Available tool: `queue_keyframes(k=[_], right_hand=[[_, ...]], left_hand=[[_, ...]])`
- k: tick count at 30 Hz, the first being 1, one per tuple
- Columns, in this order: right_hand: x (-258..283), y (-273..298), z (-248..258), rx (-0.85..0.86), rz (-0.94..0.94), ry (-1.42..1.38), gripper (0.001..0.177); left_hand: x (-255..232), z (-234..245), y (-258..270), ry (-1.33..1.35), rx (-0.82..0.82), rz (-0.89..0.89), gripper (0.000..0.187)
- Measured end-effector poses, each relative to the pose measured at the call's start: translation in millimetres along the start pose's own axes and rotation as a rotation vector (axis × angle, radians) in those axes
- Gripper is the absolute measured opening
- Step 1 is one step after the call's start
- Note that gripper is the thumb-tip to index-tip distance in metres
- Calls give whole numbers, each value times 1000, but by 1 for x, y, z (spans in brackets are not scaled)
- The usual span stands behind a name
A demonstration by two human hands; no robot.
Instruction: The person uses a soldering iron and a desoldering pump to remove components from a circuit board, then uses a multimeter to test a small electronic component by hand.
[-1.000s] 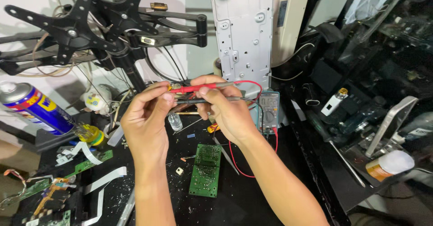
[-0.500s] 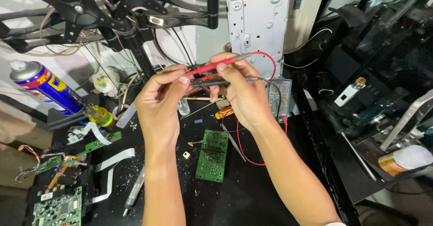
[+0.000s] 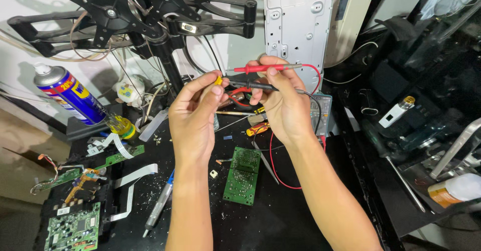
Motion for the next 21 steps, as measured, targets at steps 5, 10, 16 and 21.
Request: queue_keyframes(k=[5, 10, 16, 21], right_hand=[[1, 0, -4, 27, 24, 1, 32], [-2, 2, -5, 29, 25, -29, 32], [-4, 1, -2, 12, 29, -65, 32], [-5, 0, 0, 11, 43, -49, 32]], left_hand=[[1, -8, 1, 89, 20, -13, 21], [7, -10, 1, 157, 37, 2, 18], [12, -11, 1, 199, 57, 33, 16], [15, -9, 0, 208, 59, 40, 15]])
Point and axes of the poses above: each hand's wrist, its own y-axis away from the middle knuckle, its own z-axis out of the back of the hand, x = y × z, the point moved 10 cm from there along -y, towards the middle knuckle, and after that the axes turned 13 degrees about x, right-handed, at the moved point
